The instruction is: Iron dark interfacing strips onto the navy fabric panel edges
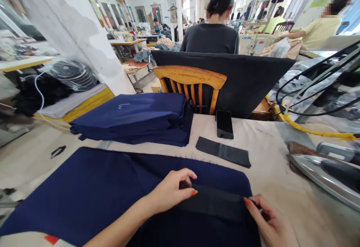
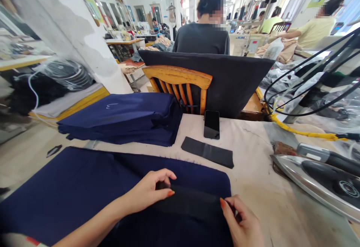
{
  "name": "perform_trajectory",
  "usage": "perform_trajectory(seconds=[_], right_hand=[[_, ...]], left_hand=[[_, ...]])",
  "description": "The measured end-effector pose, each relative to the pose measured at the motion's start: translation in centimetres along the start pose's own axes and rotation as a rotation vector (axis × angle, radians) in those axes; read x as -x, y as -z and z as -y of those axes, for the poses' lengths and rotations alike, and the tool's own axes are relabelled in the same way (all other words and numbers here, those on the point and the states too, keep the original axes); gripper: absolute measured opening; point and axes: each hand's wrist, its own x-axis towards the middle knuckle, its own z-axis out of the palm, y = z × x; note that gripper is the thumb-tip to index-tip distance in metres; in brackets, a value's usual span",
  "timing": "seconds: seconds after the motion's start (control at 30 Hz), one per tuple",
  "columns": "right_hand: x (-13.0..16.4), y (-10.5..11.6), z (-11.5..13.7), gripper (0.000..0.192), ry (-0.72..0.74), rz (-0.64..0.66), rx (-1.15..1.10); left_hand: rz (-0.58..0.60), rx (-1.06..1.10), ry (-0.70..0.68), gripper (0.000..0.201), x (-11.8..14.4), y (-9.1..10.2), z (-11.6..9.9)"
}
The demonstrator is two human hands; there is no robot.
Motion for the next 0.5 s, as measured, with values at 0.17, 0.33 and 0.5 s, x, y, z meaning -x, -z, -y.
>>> perform_trajectory(seconds=[0.17,0.33,0.5], right_hand=[[-2.1,0.4,-0.9,0.042,-0.028,-0.11,0.39],[-3.0,0.1,-1.1,0.046,0.026,-0.118,0.579],[-3.6,0.1,-2.6,0.048,0.08,-0.108,0.624]], left_hand=[[-0.188,-0.245,-0.045,0.03,-2.0,-0.3,0.9],[-0.296,-0.408,-0.043,0.034,-2.9,-0.3,1.3],[-0.308,-0.447,-0.031,0.034,-3.1,-0.2,1.4]])
